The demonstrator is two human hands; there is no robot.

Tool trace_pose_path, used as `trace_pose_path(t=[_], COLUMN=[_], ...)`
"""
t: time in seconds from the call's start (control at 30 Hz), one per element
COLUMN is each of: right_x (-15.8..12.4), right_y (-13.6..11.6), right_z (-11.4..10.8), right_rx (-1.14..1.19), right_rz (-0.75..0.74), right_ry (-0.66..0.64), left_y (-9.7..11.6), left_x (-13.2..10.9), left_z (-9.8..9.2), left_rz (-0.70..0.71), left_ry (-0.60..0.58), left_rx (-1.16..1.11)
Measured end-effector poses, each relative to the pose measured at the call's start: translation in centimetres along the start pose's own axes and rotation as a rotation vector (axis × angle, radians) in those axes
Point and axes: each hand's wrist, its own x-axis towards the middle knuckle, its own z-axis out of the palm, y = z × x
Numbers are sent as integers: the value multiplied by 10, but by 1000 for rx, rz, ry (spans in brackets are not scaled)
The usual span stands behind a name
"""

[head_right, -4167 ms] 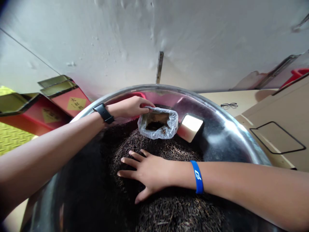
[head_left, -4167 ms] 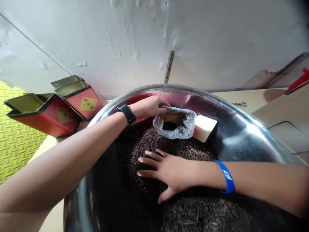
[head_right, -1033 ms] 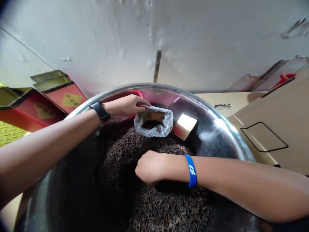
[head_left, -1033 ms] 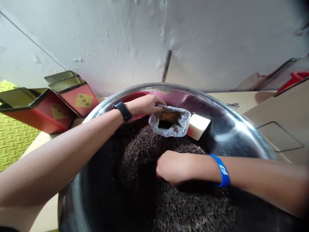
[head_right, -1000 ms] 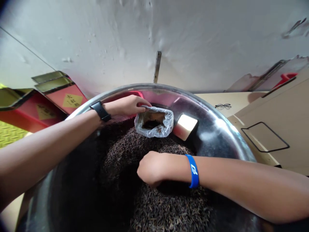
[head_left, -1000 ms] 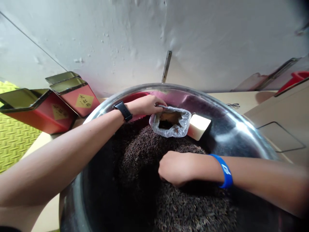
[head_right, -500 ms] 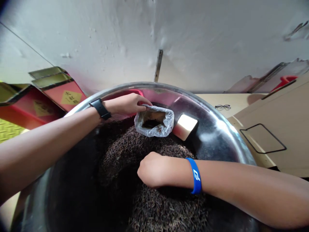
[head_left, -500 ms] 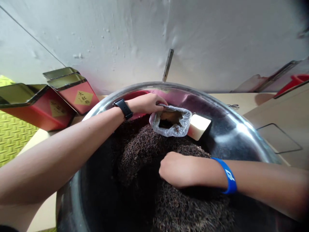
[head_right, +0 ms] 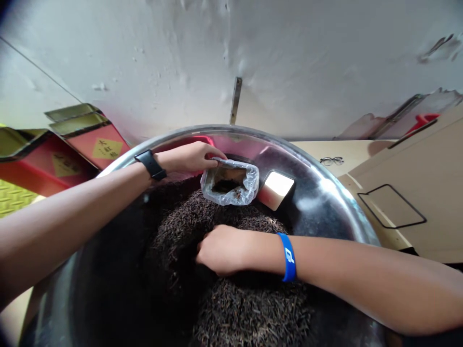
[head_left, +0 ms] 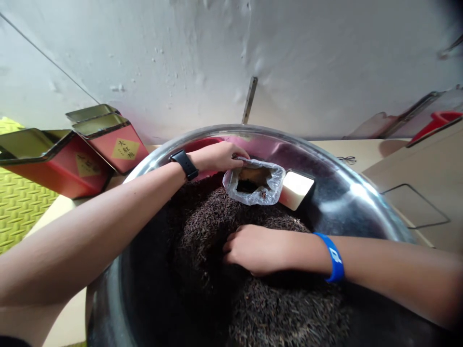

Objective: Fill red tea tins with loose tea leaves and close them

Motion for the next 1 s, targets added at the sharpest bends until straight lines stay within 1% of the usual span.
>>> trace_pose_path(t=[0.1,0.13,0.2,0.27,0.37,0.43,0.47,0.57,0.67,0.73,0.8,0.87,0.93,0.97,1.0], right_x=[6,8,10,9,1,-6,-9,-10,-1,5,8,8,7,6,6], right_y=[-3,-5,-9,-12,-16,-17,-17,-16,-14,-12,-10,-7,-4,-2,0], right_z=[9,11,9,3,-13,-23,-26,-29,-20,-12,-6,-4,-6,-8,-11], right_rx=[-51,-55,-65,-65,-54,-63,-67,-58,-47,-34,-28,-21,14,45,81], right_rz=[-29,-16,23,72,122,126,124,122,115,113,90,31,-29,-41,-38], right_ry=[-87,-111,-207,-320,-488,-537,-522,-411,-387,-394,-356,-251,-106,-41,-2], left_y=[-2,-3,-4,-4,-3,-4,-4,-5,-4,-3,-4,-6,-8,-8,-8], left_x=[1,1,2,2,1,1,1,1,0,0,1,3,5,5,5], left_z=[1,1,2,1,0,0,0,0,0,0,1,2,3,4,4], left_rz=[25,27,23,19,12,13,16,36,58,41,15,8,10,9,6], left_ry=[2,8,12,6,0,-4,-7,-9,-5,3,9,10,10,9,6], left_rx=[-1,1,6,7,-1,1,4,6,-6,-1,12,21,20,19,17])
